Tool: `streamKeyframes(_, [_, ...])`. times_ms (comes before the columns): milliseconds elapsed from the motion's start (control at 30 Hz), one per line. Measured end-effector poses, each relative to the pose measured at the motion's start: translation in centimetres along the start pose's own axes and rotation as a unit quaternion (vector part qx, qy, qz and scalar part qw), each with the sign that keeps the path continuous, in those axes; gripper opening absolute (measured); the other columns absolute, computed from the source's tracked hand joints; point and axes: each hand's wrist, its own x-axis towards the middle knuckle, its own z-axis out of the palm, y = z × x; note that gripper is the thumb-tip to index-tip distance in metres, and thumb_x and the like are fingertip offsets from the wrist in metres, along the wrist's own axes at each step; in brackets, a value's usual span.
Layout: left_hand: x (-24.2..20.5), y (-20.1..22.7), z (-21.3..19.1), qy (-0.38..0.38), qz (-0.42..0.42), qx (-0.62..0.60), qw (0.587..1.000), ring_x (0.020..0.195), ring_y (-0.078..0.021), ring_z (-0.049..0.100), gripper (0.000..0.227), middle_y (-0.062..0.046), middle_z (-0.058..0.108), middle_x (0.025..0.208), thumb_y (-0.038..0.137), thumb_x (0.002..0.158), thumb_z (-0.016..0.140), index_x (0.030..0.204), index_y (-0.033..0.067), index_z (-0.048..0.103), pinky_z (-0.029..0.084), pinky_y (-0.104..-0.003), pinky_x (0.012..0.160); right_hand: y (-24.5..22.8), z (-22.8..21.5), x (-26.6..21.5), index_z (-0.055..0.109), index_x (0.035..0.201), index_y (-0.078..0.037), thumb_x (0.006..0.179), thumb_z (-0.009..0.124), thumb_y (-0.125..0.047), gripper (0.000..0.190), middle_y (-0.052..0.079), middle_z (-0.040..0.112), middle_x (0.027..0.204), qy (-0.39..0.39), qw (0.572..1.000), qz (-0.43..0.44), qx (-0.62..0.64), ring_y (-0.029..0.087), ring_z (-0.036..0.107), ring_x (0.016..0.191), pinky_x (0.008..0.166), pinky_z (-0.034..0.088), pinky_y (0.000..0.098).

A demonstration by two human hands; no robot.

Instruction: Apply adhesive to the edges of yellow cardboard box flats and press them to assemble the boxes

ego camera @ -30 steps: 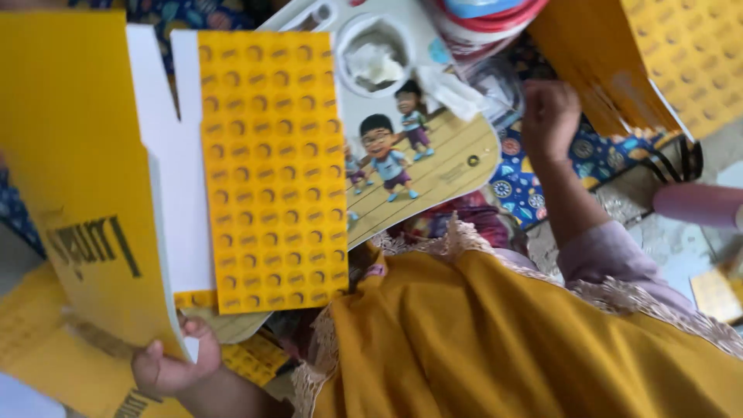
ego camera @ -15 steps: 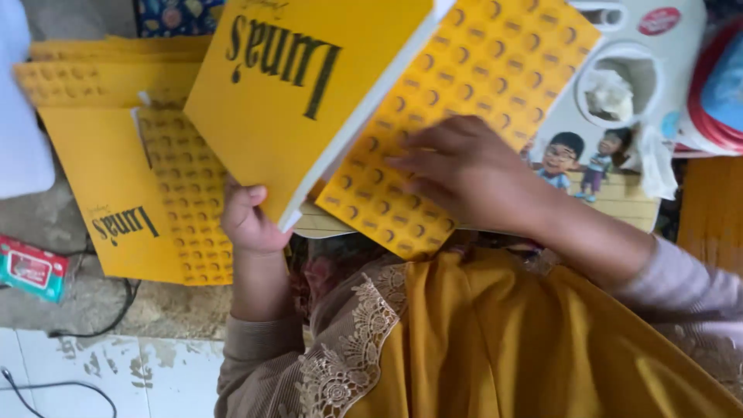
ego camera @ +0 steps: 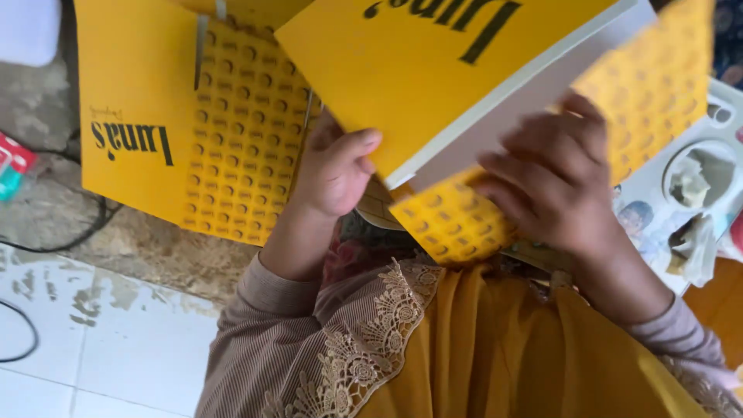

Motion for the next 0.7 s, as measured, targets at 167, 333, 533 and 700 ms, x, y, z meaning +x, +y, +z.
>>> streamKeyframes(167, [0.2,0.3,3.4,-0.101,0.036,0.222,0.969,0.087,-0.0158,0.049,0.015,0.002,0.050,0.094,0.029,0.104,0.061,0.111,0.0182,0.054,0.042,-0.034,0.082,-0.8,-0.7,-2.3,0.075,0.098,-0.011,0.094,0.084,-0.023,0.016,0.010,0.065,0.096,0.115,0.992,-0.040,-0.011,0.034,0.059,0.096,0.117,0.030,0.0625])
streamKeyframes(333, [-1.0,0.3,5.8,-0.134,0.017,0.335,0.933,0.039,-0.0063,0.030,0.031,0.009,0.036,0.053,0.031,0.102,0.057,0.075,0.0198,0.047,0.023,-0.024,0.038,-1.1,-1.7,-4.1,0.075,0.100,-0.018,0.093,0.090,-0.030,0.020,0.007,0.067,0.098,0.107,0.993,-0.033,-0.047,0.035,0.061,0.094,0.118,0.025,0.0647])
streamKeyframes(533, [-2.5,-0.3,5.6,-0.079,0.136,0.488,0.859,0.097,-0.0255,0.067,0.038,-0.012,0.063,0.106,0.030,0.102,0.061,0.124,0.0041,0.045,0.058,-0.036,0.087,-0.8,-1.9,-4.4,0.082,0.094,-0.010,0.094,0.083,-0.022,0.013,0.017,0.068,0.091,0.118,0.992,-0.014,-0.043,0.037,0.062,0.082,0.121,0.022,0.0619])
streamKeyframes(700, [-2.5,-0.5,5.4,-0.091,0.137,0.401,0.901,0.101,-0.0248,0.064,0.032,-0.013,0.061,0.109,0.019,0.102,0.063,0.123,0.0039,0.045,0.057,-0.036,0.091,-1.0,-2.1,-4.0,0.083,0.096,-0.008,0.099,0.082,-0.014,0.007,0.019,0.063,0.094,0.093,0.994,0.044,-0.045,0.041,0.057,0.088,0.120,0.024,0.0623])
